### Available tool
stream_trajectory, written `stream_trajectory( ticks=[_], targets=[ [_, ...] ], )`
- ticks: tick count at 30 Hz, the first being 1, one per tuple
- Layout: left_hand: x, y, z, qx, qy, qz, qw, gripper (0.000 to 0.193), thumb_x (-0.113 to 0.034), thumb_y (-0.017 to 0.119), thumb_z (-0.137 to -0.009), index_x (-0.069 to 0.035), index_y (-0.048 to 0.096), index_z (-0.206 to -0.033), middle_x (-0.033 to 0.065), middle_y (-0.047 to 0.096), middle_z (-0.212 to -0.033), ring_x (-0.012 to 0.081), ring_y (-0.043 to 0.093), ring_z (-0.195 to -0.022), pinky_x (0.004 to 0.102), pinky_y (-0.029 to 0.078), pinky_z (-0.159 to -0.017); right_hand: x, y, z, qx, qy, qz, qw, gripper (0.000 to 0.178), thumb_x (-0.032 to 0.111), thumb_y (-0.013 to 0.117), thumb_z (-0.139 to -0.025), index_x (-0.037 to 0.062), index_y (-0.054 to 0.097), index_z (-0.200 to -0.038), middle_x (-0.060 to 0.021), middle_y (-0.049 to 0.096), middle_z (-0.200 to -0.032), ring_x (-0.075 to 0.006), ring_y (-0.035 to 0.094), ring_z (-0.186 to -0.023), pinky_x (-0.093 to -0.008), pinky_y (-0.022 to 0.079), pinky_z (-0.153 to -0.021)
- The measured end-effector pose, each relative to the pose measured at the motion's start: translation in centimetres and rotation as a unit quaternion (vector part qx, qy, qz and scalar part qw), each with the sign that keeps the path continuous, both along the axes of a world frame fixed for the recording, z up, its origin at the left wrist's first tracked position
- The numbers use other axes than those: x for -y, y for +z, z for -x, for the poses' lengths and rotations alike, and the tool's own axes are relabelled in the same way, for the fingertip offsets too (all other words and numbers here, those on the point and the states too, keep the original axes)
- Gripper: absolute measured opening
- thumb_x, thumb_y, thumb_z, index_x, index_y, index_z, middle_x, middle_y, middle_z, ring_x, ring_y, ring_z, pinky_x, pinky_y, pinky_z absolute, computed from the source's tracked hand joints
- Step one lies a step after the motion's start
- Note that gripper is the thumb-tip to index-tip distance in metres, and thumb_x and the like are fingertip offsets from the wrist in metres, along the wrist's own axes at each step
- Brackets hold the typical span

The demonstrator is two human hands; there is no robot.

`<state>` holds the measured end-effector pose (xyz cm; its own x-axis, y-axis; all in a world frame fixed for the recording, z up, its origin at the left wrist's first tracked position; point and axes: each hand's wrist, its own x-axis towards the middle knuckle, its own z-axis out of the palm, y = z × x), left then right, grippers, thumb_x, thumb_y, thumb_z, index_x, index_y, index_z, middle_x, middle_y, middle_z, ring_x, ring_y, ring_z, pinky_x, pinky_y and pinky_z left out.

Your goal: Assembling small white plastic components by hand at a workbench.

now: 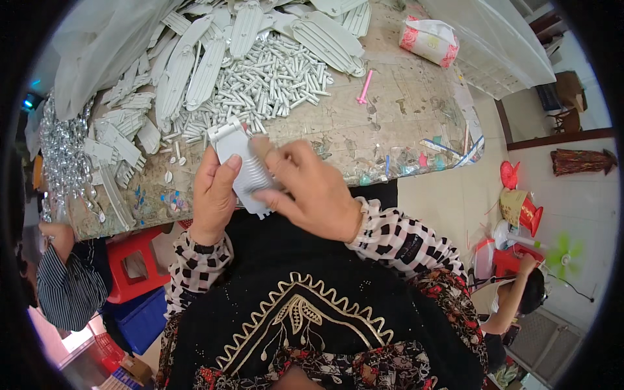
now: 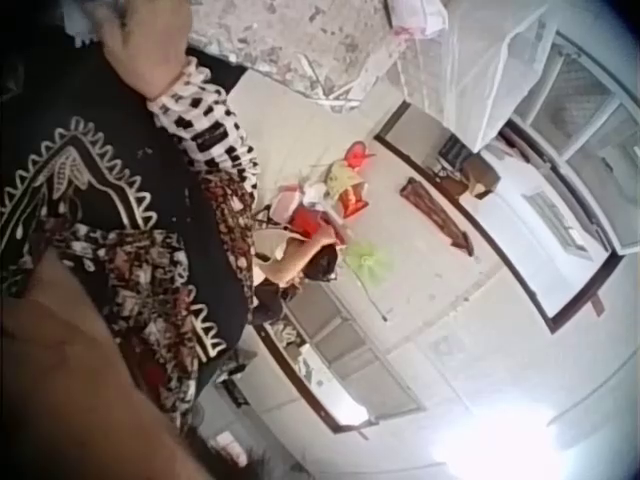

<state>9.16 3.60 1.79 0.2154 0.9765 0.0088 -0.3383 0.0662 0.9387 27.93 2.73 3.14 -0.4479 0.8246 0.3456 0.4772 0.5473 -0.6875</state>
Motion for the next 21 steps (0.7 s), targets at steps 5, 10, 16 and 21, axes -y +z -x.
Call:
stream_trajectory(
  ticks=[5, 10, 16, 21],
  targets=[
    [0.6, 0.7, 0.5, -0.080, -0.109, 0.013, 0.991, 0.037, -0.020, 0.052, -0.097, 0.000, 0.047, -0.128, 0.0052, 0.061, -0.109, 0.0095, 0.057, -0.094, 0.0245, 0.047, -0.081, -3.1, 2.3, -1.4, -0.087, 0.046, -0.005, 0.995, 0.050, 0.017, 0.068, -0.086, 0.0013, 0.051, -0.130, -0.0118, 0.054, -0.106, -0.0221, 0.054, -0.094, -0.0303, 0.046, -0.078],
    [0.9, 0.0, -0.2, -0.046, -0.192, 0.115, 0.974, 0.038, -0.020, 0.057, -0.095, -0.001, 0.049, -0.127, 0.0011, 0.059, -0.106, 0.0075, 0.055, -0.092, 0.0229, 0.045, -0.079, -3.7, 3.6, -2.1, -0.090, 0.125, 0.136, 0.979, 0.027, 0.014, 0.065, -0.087, -0.0008, 0.060, -0.109, -0.0084, 0.058, -0.092, -0.0203, 0.055, -0.086, -0.0301, 0.044, -0.077],
    [0.9, -0.6, -1.2, -0.223, -0.238, 0.036, 0.944, 0.045, -0.013, 0.071, -0.084, -0.001, 0.050, -0.122, 0.0040, 0.062, -0.105, 0.0098, 0.059, -0.093, 0.0262, 0.048, -0.082, -2.7, 2.8, -3.8, -0.100, 0.060, 0.137, 0.984, 0.018, 0.011, 0.064, -0.087, -0.0009, 0.060, -0.100, -0.0067, 0.056, -0.086, -0.0166, 0.053, -0.079, -0.0284, 0.042, -0.074],
    [1.3, -1.1, -1.2, -0.281, -0.209, 0.026, 0.936, 0.042, -0.014, 0.071, -0.084, -0.001, 0.053, -0.119, 0.0036, 0.063, -0.100, 0.0091, 0.058, -0.088, 0.0258, 0.048, -0.077, -2.7, 2.4, -3.8, -0.114, 0.027, 0.139, 0.983, 0.018, 0.010, 0.063, -0.088, -0.0016, 0.060, -0.101, -0.0061, 0.056, -0.086, -0.0156, 0.053, -0.081, -0.0280, 0.043, -0.074]
  ],
)
